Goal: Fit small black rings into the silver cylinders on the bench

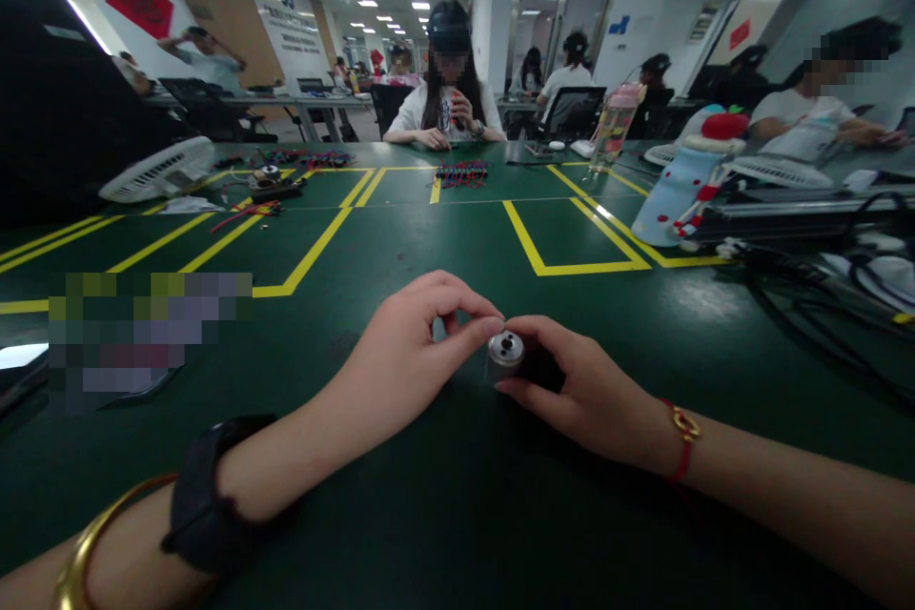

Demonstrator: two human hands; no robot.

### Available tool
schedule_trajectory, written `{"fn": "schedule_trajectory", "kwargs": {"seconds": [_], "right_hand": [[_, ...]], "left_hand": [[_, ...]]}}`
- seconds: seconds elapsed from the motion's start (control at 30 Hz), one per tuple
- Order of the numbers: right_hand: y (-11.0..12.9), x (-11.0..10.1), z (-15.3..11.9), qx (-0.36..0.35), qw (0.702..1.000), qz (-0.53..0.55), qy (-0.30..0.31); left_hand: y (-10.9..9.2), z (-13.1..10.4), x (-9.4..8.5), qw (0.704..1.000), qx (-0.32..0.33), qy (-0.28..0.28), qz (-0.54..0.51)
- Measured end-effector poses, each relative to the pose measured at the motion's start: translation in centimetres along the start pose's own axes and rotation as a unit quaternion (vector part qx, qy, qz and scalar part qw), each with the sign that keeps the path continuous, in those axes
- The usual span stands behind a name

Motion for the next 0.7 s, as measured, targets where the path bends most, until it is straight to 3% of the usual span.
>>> {"fn": "schedule_trajectory", "kwargs": {"seconds": [0.13,0.27,0.47,0.6,0.7], "right_hand": [[0.0,-0.2,-0.1,0.006,0.999,-0.016,-0.032],[-0.1,-0.2,-0.1,0.007,0.999,-0.018,-0.042],[-0.1,0.0,-0.2,0.005,0.999,-0.024,-0.043],[-0.1,-0.5,-0.1,0.004,0.999,-0.033,-0.039],[-1.1,-3.1,0.0,0.034,0.993,-0.097,-0.055]], "left_hand": [[1.9,-0.4,0.0,0.999,-0.039,0.026,0.023],[3.6,-1.1,1.2,0.995,-0.02,0.052,0.08],[4.2,-1.1,2.4,0.993,0.0,0.054,0.101],[4.4,-1.1,1.2,0.996,-0.039,0.052,0.054],[4.9,-1.3,-1.3,0.994,-0.098,0.029,0.04]]}}
Point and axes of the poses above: each hand's wrist, its own z-axis towards the middle knuckle, its own x-axis out of the palm, y = z × x, the point moved 3 cm from there along z, towards the middle knuckle, and after that the axes turned 15 degrees about -x, right-handed, at the moved point
